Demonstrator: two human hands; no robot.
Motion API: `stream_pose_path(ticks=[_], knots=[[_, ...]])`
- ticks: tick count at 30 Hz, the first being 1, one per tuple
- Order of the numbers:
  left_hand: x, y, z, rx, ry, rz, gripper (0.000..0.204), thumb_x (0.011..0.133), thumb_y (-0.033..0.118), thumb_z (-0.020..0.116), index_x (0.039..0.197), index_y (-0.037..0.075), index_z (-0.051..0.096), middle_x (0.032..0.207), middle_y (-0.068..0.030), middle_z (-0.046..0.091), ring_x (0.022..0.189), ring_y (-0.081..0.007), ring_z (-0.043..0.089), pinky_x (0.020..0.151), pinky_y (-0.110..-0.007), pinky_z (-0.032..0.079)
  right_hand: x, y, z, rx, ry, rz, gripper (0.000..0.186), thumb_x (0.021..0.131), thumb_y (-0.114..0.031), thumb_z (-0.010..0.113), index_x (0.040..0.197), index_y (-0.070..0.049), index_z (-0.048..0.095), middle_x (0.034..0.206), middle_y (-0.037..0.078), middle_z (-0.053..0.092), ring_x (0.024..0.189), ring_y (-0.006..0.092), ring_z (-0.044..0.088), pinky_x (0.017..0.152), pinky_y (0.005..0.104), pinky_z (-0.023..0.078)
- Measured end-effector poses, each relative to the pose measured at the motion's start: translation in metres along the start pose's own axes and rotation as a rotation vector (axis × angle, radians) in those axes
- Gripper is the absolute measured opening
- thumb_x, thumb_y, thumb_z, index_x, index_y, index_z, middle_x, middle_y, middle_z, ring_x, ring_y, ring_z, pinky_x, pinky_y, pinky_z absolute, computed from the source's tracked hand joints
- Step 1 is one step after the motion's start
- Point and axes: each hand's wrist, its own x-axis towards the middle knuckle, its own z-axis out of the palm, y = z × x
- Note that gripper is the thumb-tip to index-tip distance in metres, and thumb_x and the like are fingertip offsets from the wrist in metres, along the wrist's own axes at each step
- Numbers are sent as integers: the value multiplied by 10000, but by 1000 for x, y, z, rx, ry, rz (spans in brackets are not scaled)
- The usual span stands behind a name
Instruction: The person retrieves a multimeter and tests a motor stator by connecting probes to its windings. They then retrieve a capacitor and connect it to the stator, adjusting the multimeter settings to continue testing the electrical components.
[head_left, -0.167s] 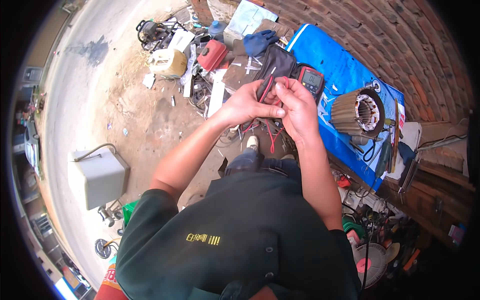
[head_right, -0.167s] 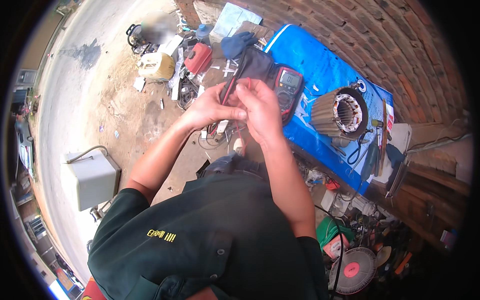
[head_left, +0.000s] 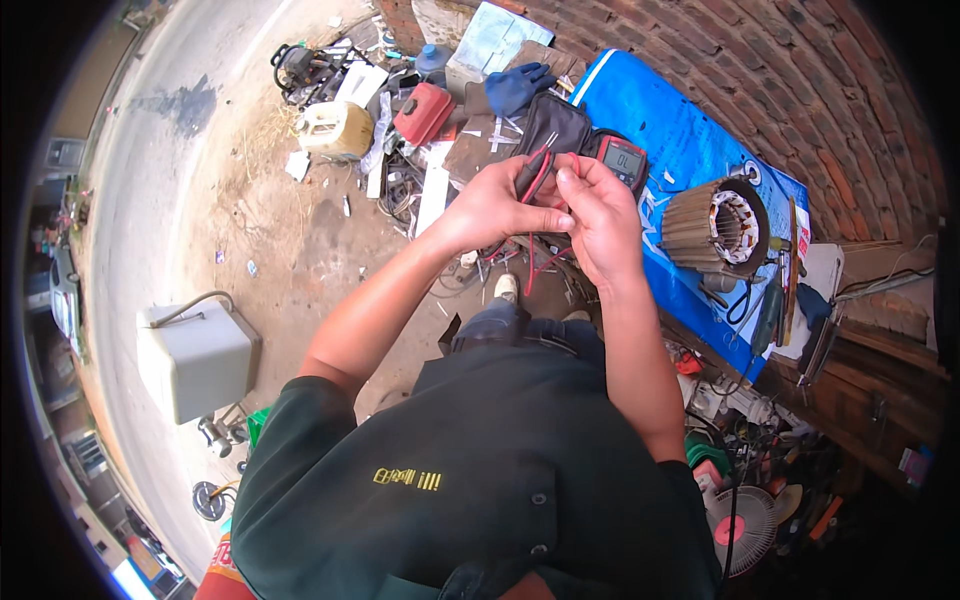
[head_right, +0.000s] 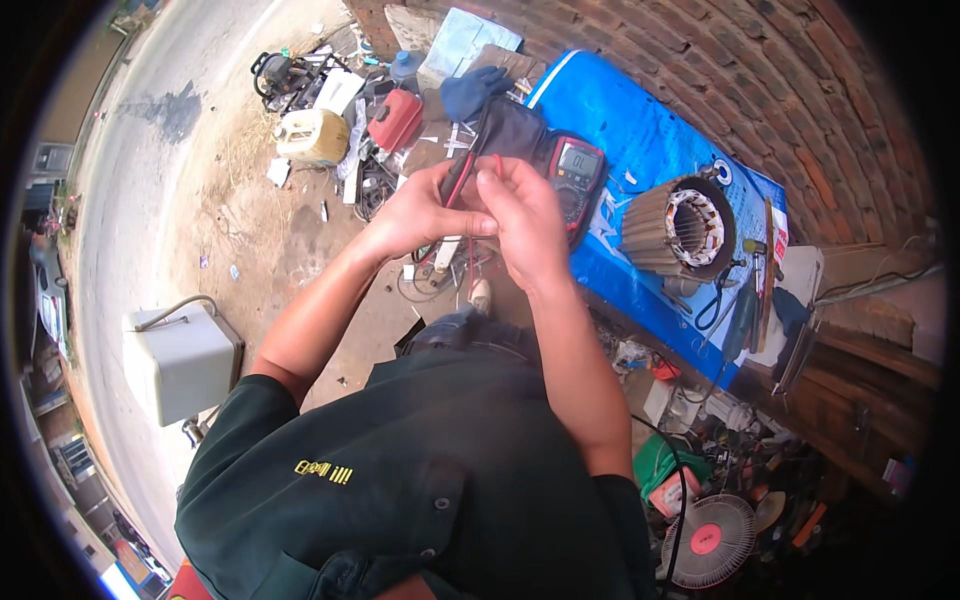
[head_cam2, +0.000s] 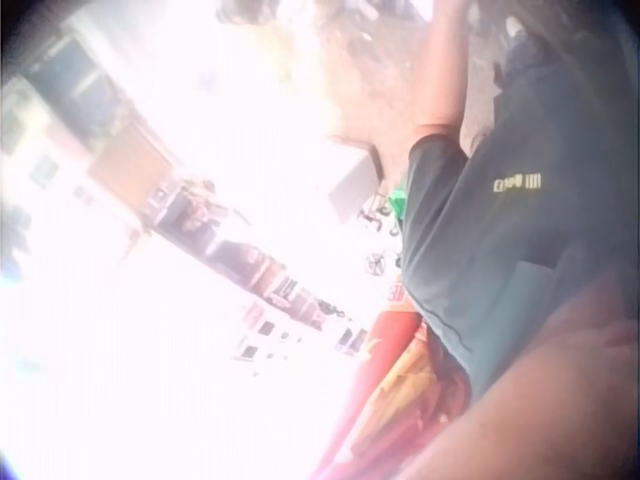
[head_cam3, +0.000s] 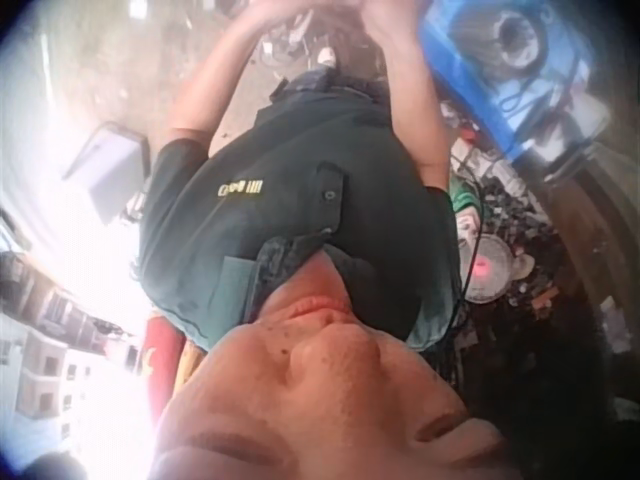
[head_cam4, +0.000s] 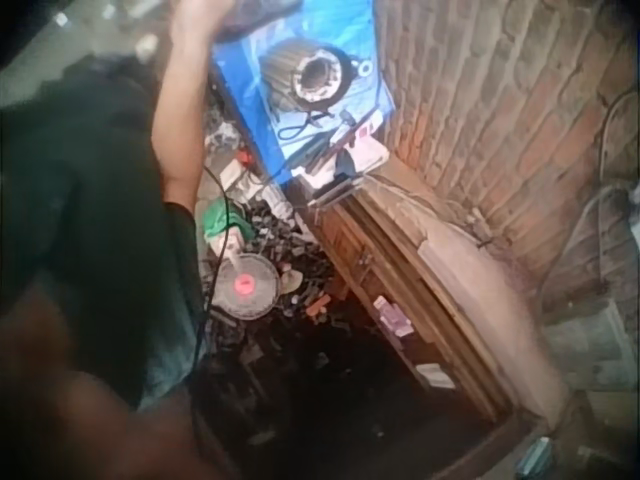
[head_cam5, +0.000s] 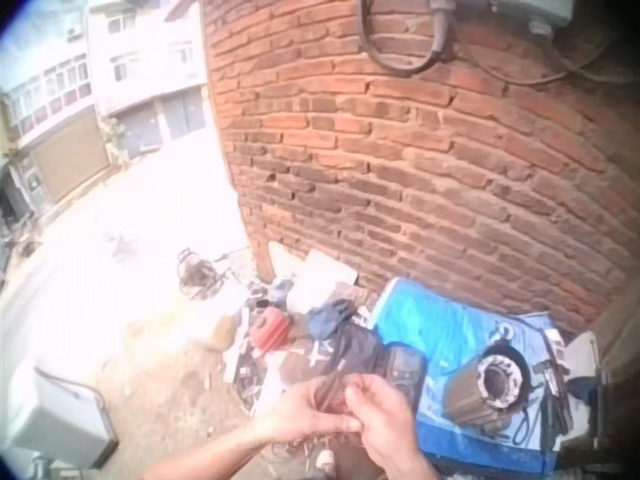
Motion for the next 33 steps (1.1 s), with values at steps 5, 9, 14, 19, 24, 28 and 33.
stream_pose_path(ticks=[5, 9, 14, 19, 24, 28, 33], knots=[[8, 12, -1, 95, 67, -34, 318, 788, 188, 743, 1008, -11, 628, 813, -22, 644, 703, -70, 575, 620, -228, 469, -4, -10, 12, -169, -48, -157, 273, 961, -135, 559, 1171, 39, 564, 1074, 85, 643, 909, 102, 606, 773, 241, 485], [4, 30, -10, 76, 40, -136, 219, 844, 206, 657, 941, 11, 648, 758, -41, 674, 609, -39, 502, 535, -199, 381, -6, -28, -5, -499, 35, -301, 334, 936, -149, 619, 1204, 43, 562, 1108, 93, 634, 959, 81, 577, 781, 226, 471], [-6, 38, -32, -376, 93, -122, 210, 934, 229, 593, 983, 29, 633, 782, -73, 698, 696, -107, 629, 643, -244, 501, 5, 17, -14, -768, -153, -457, 728, 735, -216, 836, 1312, 27, 465, 1257, 127, 547, 1148, 175, 532, 982, 318, 429], [-14, 36, -50, -1041, -141, -79, 333, 998, 310, 480, 1024, -7, 577, 667, -66, 562, 777, -281, 606, 696, -402, 553, 18, 62, 22, -482, -376, -163, 511, 730, -212, 812, 1154, -23, 599, 1044, 109, 659, 1087, 189, 599, 1087, 380, 325], [-48, 30, -74, -804, -11, -98, 297, 993, 277, 494, 1008, -8, 576, 641, -59, 564, 689, -243, 596, 783, -424, 536, 39, 64, -12, -1024, -300, -329, 132, 818, -177, 701, 842, -47, 702, 768, 112, 692, 714, 236, 664, 1018, 429, 388], [-49, 15, -85, -410, 251, -183, 210, 941, 219, 595, 980, 14, 577, 648, -16, 558, 632, -161, 578, 788, -380, 537, 39, 45, -43, -876, -187, -101, 103, 826, -62, 695, 903, 5, 685, 782, 22, 676, 724, 52, 583, 645, 232, 477], [-19, -14, -52, 179, 241, -125, 377, 744, 217, 814, 979, 8, 606, 852, -9, 631, 774, -96, 575, 725, -260, 480, 53, 18, -68, -648, -187, -73, 195, 802, -41, 685, 989, 12, 671, 917, 56, 691, 837, 112, 632, 755, 268, 502]])
